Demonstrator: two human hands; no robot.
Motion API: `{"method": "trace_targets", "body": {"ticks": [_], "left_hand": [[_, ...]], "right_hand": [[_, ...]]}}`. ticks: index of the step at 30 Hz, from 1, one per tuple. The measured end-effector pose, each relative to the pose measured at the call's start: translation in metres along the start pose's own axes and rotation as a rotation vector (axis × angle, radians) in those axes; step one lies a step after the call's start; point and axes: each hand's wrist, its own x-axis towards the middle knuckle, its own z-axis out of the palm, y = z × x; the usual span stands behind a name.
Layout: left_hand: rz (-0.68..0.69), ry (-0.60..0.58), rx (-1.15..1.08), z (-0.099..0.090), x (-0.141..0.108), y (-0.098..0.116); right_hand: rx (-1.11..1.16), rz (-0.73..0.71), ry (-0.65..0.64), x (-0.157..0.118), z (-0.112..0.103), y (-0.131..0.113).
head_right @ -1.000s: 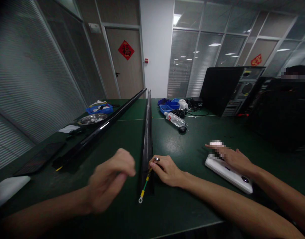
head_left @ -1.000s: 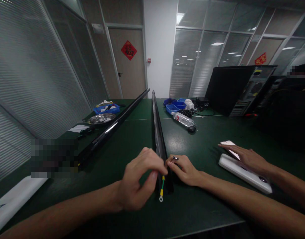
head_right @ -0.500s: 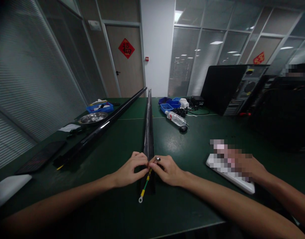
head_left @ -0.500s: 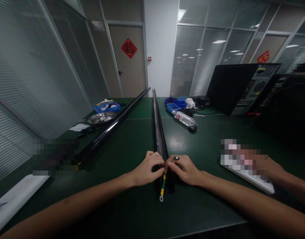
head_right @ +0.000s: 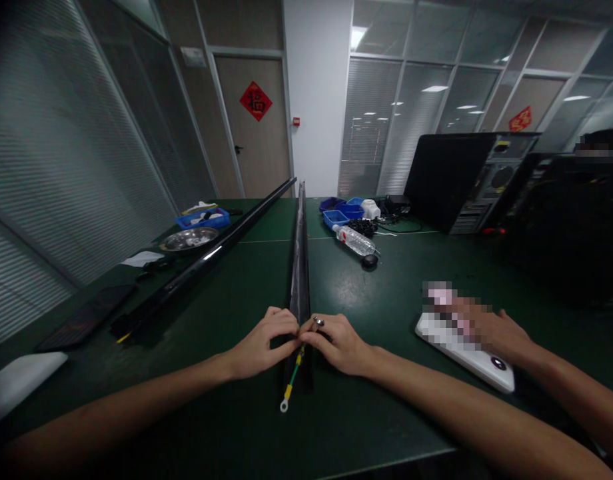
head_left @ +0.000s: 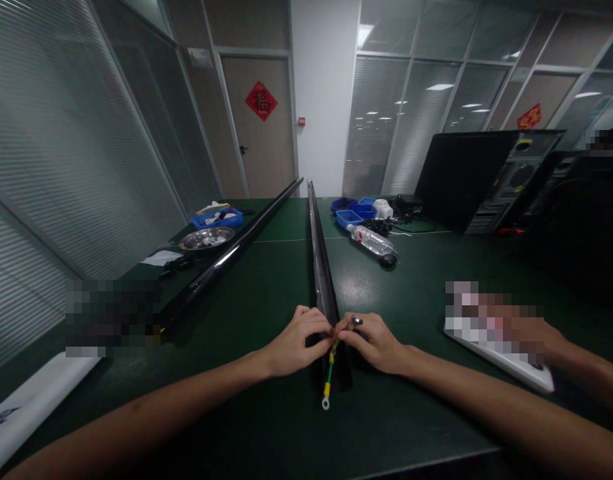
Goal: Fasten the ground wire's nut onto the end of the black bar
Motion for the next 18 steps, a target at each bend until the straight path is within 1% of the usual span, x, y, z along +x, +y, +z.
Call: {"method": "trace_targets", "body": {"ticks": [5,12,18], "left_hand": [[-0.007,0.001,0.002,-0.0003,0.0001,0.0014],[0.005,-0.027,0.009,-0.001,0.0003,-0.0001],[0.003,-0.006,0.023,0.0007,0.0009,-0.0008]], "right_hand": [[-0.012,0.003,-0.017,0.0023,-0.0006,-0.0017],[0.021,0.024,-0.03,-0.0003,-0.0001,0.0004],[0.002,0.016,-0.012,-0.0011,0.0005,0.0016]]}}
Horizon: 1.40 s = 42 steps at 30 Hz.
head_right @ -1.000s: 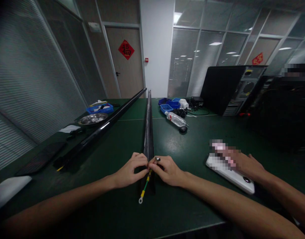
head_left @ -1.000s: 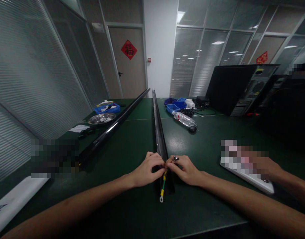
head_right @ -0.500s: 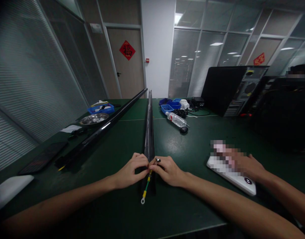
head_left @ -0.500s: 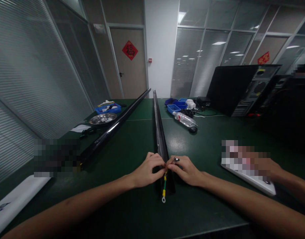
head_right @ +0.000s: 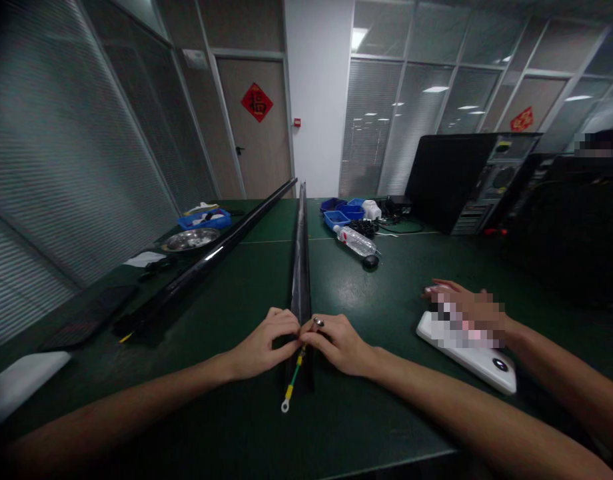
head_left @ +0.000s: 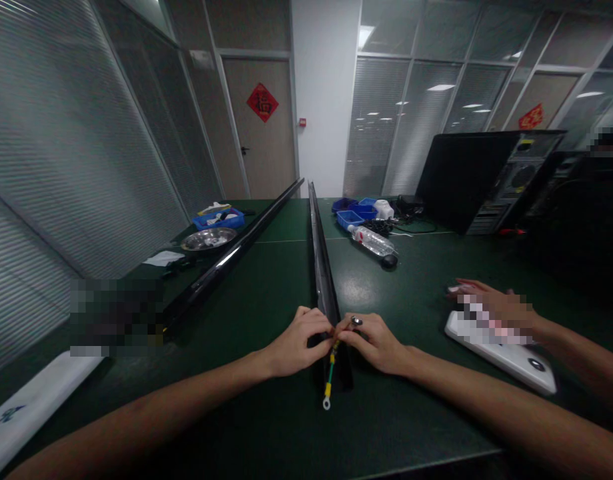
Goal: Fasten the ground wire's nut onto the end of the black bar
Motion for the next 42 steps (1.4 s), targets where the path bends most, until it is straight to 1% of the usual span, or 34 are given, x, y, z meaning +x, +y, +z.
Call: {"method": "trace_targets", "body": {"ticks": [9,17,28,35,42], "left_hand": [[0.004,-0.012,-0.019,-0.0009,-0.0001,0.0017],[0.001,0.004,-0.007,0.0003,-0.0005,0.0008],[-0.012,-0.023,-0.015,-0.0019,0.0,0.0026],[-0.003,0.001,-0.021,0.0006,-0.0008,0.0007],[-0.015,-0.021,-0.02,0.0,-0.0008,-0.0002]], "right_hand": [[0.035,0.038,-0.01,-0.0002,0.0012,0.003],[0.01,0.018,0.01,-0.0003,0.0004,0.0026],[0.012,0.036,-0.025,-0.0003,0.0005,0.0025],[0.002,0.012,-0.014,0.0012,0.0008,0.0005],[0.017,0.028,-0.012,0.0031,0.0002,-0.0005]]}}
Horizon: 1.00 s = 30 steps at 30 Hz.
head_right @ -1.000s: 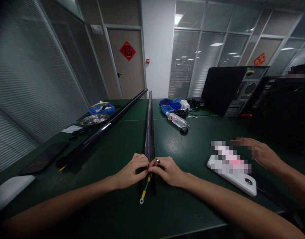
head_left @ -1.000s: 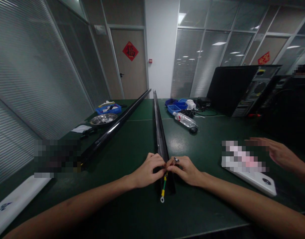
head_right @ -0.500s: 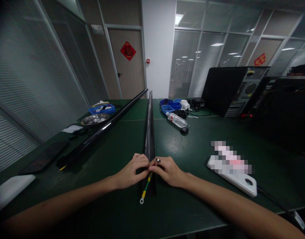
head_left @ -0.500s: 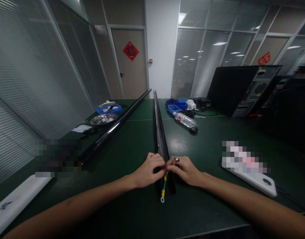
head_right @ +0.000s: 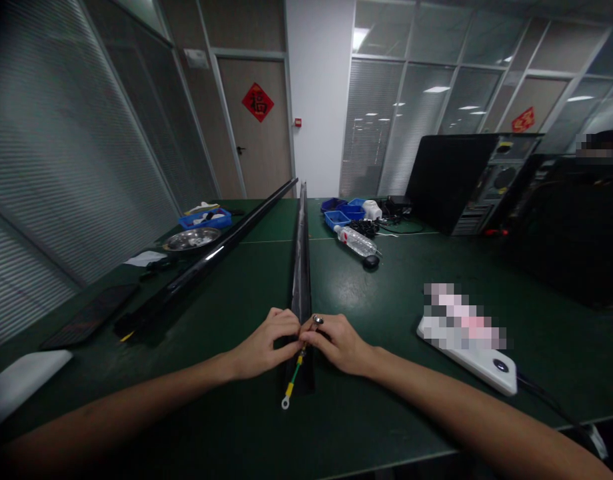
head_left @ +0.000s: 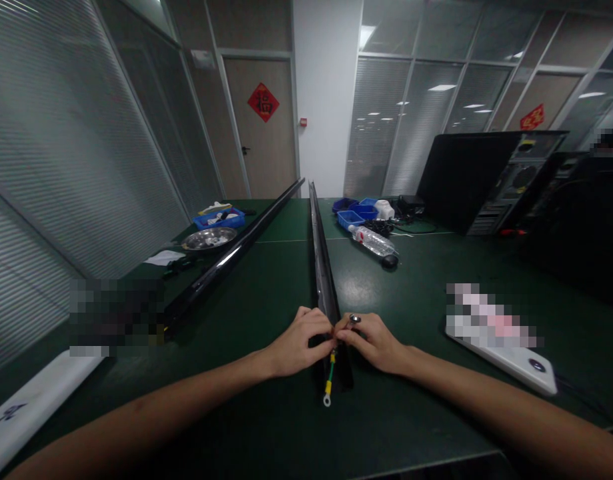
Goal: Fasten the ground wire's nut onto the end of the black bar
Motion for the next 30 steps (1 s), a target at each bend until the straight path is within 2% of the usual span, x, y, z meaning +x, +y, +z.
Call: {"method": "trace_targets", "body": {"ticks": [8,17,23,30], "left_hand": [[-0.008,-0.005,-0.009,0.0,0.0,-0.001],[-0.076,0.076,-0.084,0.007,0.003,0.001],[-0.201,0.168,-0.154,0.014,0.006,0.002],[-0.203,0.176,-0.248,0.011,0.008,0.005]], "right_hand": [[0.033,0.026,0.005,-0.002,-0.003,-0.004],[0.059,0.038,0.025,0.002,-0.002,-0.005],[0.159,0.151,0.107,0.005,-0.005,-0.002],[0.328,0.302,0.196,0.005,-0.01,0.003]]}}
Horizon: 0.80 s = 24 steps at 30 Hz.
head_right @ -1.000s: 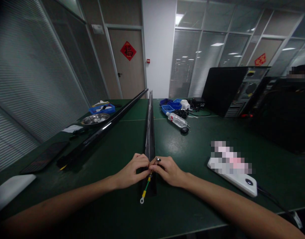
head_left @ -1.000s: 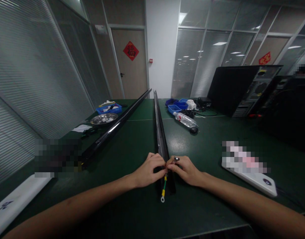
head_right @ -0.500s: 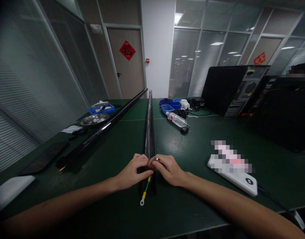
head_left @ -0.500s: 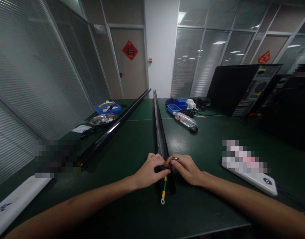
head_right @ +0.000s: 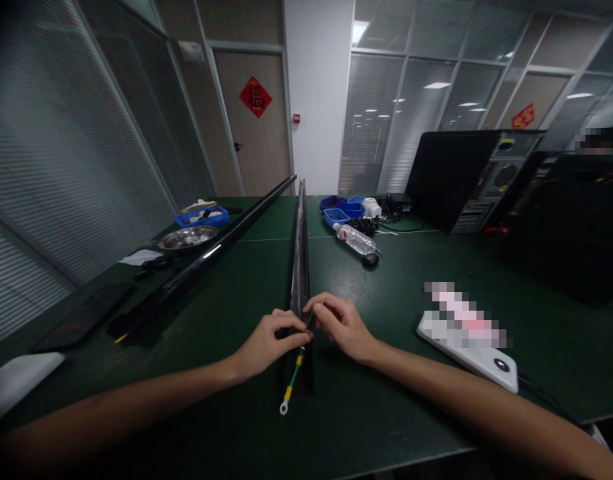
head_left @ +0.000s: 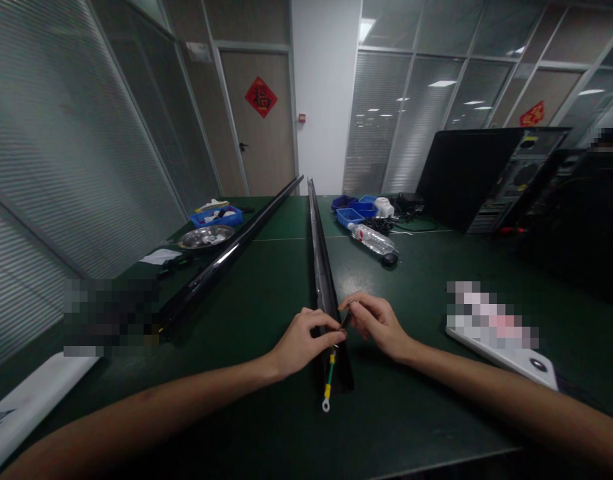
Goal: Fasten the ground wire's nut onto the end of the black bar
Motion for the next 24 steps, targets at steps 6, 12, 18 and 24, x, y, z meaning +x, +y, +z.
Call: {"method": "trace_targets", "body": {"ticks": [6,12,18,24], "left_hand": [[-0.008,-0.021,-0.06,-0.001,0.003,-0.002],[-0.027,0.005,-0.026,0.003,0.002,-0.002],[-0.004,0.008,-0.002,0.004,0.0,-0.001],[-0.013,0.002,0.006,0.002,0.0,0.002]], "right_hand": [[0.089,0.057,0.146,-0.007,0.013,0.008],[-0.107,-0.098,0.164,-0.006,0.016,0.016],[-0.235,-0.193,0.218,-0.005,0.017,0.016],[-0.304,-0.24,0.222,-0.009,0.016,0.013]]}}
